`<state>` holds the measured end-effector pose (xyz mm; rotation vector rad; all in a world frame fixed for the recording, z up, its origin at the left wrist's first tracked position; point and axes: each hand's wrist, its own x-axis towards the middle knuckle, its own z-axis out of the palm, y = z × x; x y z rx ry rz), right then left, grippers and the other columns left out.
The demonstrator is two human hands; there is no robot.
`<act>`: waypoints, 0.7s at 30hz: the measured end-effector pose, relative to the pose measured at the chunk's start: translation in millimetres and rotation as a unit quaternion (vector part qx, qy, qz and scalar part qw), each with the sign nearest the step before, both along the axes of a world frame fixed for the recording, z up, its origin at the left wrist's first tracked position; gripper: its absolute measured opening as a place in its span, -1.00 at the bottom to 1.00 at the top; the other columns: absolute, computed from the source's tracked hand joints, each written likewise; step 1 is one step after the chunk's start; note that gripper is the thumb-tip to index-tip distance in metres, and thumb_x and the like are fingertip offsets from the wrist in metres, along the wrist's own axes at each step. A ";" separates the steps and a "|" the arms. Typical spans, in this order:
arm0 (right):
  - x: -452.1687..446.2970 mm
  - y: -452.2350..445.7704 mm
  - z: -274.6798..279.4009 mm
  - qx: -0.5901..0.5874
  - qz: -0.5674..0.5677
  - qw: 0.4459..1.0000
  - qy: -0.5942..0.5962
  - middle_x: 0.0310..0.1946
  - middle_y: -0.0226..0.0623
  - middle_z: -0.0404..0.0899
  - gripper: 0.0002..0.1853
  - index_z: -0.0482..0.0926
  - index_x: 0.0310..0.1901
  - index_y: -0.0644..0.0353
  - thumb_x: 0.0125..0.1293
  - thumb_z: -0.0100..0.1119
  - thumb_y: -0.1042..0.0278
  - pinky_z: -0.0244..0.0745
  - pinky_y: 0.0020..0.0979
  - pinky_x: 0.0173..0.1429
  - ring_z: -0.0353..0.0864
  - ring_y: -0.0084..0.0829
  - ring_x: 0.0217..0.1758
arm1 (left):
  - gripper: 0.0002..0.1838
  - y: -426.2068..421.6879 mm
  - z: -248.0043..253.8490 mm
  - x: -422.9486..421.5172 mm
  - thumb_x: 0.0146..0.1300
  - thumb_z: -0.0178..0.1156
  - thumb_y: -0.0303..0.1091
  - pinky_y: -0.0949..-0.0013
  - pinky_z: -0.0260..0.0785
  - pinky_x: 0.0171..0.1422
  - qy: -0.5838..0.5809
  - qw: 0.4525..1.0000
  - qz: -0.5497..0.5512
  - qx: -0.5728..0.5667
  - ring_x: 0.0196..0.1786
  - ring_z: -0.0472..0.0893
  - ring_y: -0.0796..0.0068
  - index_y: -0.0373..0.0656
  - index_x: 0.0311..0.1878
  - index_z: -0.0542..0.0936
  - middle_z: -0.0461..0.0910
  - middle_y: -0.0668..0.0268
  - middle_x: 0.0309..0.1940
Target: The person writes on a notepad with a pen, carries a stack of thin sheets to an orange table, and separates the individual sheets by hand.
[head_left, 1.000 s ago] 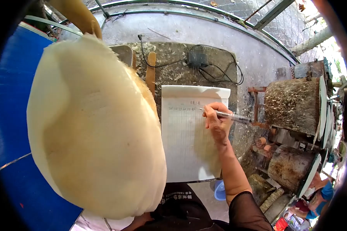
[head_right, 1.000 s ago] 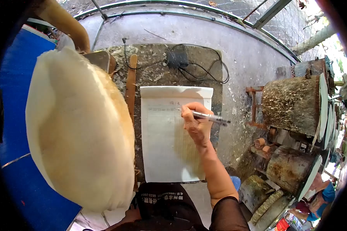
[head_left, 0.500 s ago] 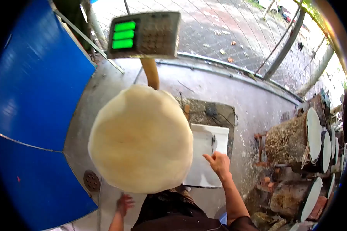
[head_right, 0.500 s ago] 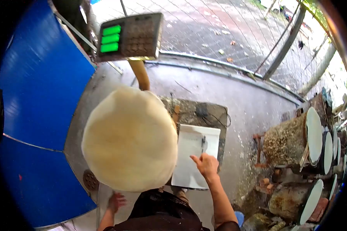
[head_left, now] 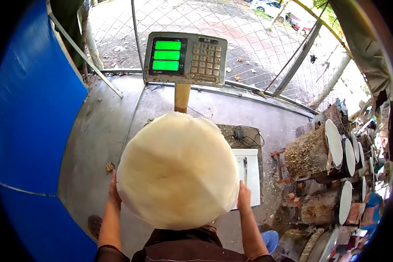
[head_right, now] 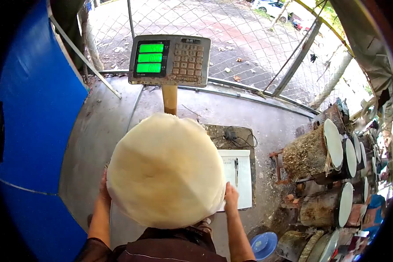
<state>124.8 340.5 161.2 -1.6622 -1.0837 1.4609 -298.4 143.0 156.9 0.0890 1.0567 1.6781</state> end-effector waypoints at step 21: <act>-179.1 179.6 117.2 0.436 0.462 0.648 -0.420 -0.43 -0.13 0.42 -0.87 0.48 -0.46 0.25 0.08 -0.10 0.49 0.36 -0.24 -0.14 0.43 -0.12 -0.23 | -0.56 -129.5 -57.9 -12.9 0.16 0.00 0.14 0.22 0.39 -0.30 -0.036 0.960 0.079 -0.267 -0.38 0.51 0.22 -0.10 -0.25 0.41 0.50 0.22 -0.38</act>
